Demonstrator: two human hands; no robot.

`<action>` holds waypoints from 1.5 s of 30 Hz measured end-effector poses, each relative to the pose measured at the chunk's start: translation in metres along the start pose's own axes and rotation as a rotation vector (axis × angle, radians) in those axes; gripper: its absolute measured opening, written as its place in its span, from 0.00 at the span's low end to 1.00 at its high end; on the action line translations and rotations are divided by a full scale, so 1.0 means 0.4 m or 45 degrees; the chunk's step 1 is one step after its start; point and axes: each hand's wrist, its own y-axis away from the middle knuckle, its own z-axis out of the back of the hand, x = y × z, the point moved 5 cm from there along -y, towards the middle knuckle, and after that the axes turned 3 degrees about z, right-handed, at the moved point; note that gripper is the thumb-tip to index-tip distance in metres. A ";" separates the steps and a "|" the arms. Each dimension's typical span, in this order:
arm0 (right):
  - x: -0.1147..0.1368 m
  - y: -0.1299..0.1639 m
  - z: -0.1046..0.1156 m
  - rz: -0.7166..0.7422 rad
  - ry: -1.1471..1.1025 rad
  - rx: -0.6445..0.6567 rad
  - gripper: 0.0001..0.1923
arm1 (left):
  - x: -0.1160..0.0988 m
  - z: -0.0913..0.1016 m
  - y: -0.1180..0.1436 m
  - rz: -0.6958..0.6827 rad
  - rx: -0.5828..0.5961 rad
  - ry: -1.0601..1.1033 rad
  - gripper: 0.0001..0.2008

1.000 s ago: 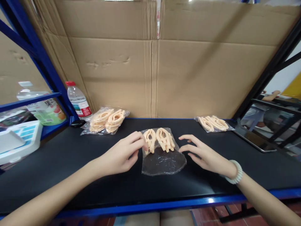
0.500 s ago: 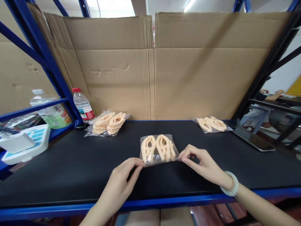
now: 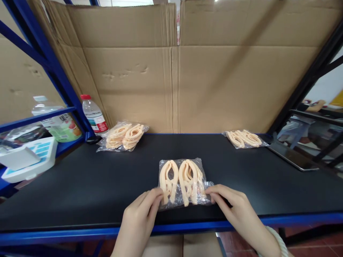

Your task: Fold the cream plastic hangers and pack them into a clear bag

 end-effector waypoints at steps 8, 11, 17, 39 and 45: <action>-0.003 0.016 0.005 0.013 0.035 0.106 0.11 | 0.003 0.023 0.020 -0.132 0.074 0.048 0.08; -0.014 0.020 0.005 0.083 0.078 0.083 0.14 | -0.003 0.029 0.016 -0.191 0.103 0.091 0.09; 0.002 0.013 -0.001 0.188 0.187 0.052 0.13 | -0.008 0.005 0.011 -0.220 0.190 0.148 0.07; 0.133 -0.537 -0.131 0.149 -0.352 -0.205 0.10 | 0.289 0.205 -0.245 0.579 -0.237 0.627 0.20; 0.134 -0.723 -0.272 0.194 -0.261 -0.294 0.12 | 0.444 0.315 -0.397 0.745 -0.335 0.224 0.20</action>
